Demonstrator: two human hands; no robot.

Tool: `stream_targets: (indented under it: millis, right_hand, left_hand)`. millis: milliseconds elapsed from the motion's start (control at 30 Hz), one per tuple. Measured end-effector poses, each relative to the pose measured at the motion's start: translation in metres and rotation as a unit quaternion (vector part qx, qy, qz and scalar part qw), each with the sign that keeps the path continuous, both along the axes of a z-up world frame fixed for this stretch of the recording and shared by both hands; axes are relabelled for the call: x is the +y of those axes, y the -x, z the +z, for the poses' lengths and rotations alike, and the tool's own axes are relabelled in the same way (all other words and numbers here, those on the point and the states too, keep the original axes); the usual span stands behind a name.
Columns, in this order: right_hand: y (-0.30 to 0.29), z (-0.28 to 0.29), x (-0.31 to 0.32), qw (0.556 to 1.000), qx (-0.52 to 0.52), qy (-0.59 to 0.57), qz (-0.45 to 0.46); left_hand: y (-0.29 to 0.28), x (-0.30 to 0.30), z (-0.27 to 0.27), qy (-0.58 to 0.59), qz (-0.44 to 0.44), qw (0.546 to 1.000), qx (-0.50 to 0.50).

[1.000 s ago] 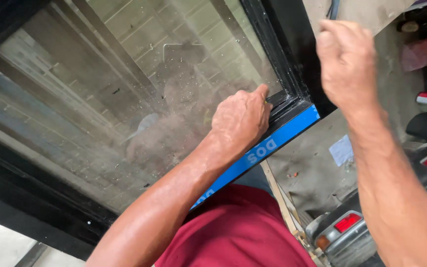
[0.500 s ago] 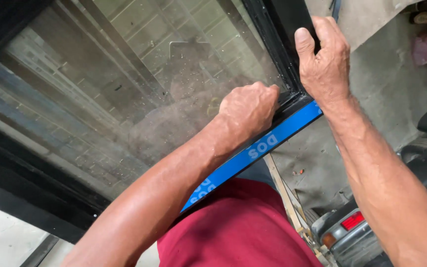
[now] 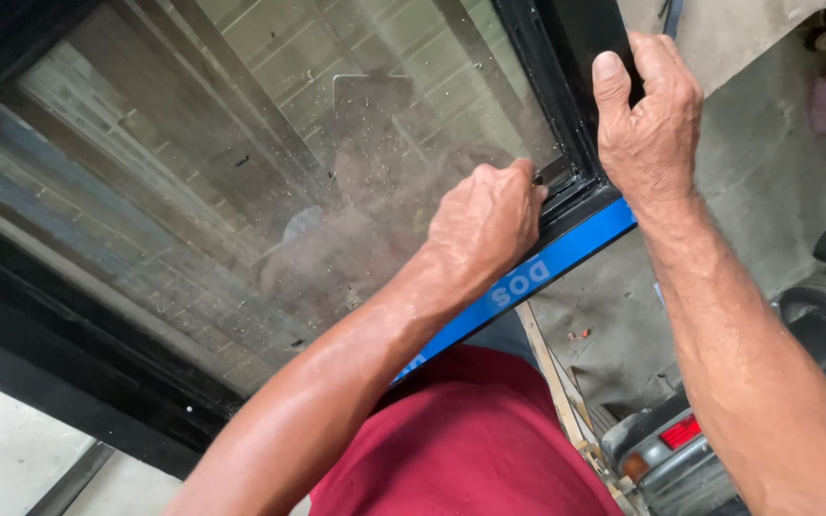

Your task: Assembling an aluminum window frame by inserting rubber seals and trimming them with a utility knife

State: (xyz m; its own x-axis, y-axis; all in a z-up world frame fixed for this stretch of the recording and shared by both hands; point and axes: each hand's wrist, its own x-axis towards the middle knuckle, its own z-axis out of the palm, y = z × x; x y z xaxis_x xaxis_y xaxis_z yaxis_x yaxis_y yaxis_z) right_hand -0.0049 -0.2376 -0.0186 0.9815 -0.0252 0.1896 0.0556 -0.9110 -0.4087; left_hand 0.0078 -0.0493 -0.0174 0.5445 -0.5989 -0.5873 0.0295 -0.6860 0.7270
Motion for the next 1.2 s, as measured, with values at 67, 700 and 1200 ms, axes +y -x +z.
stream_targets:
  millis: [67,700,1200]
  right_hand:
    - [0.000,-0.001,-0.001,1.000,0.000,0.000,-0.003]
    - [0.000,-0.003,-0.002,1.000,0.009,0.008,-0.003]
    - [0.000,-0.003,-0.006,1.000,0.012,0.008,0.024]
  left_hand:
    - [0.005,-0.002,-0.005,-0.005,0.006,1.000,-0.002]
    - [0.004,-0.024,-0.010,-0.003,-0.093,0.995,-0.037]
    - [-0.024,-0.011,-0.003,-0.027,-0.255,0.950,-0.177]
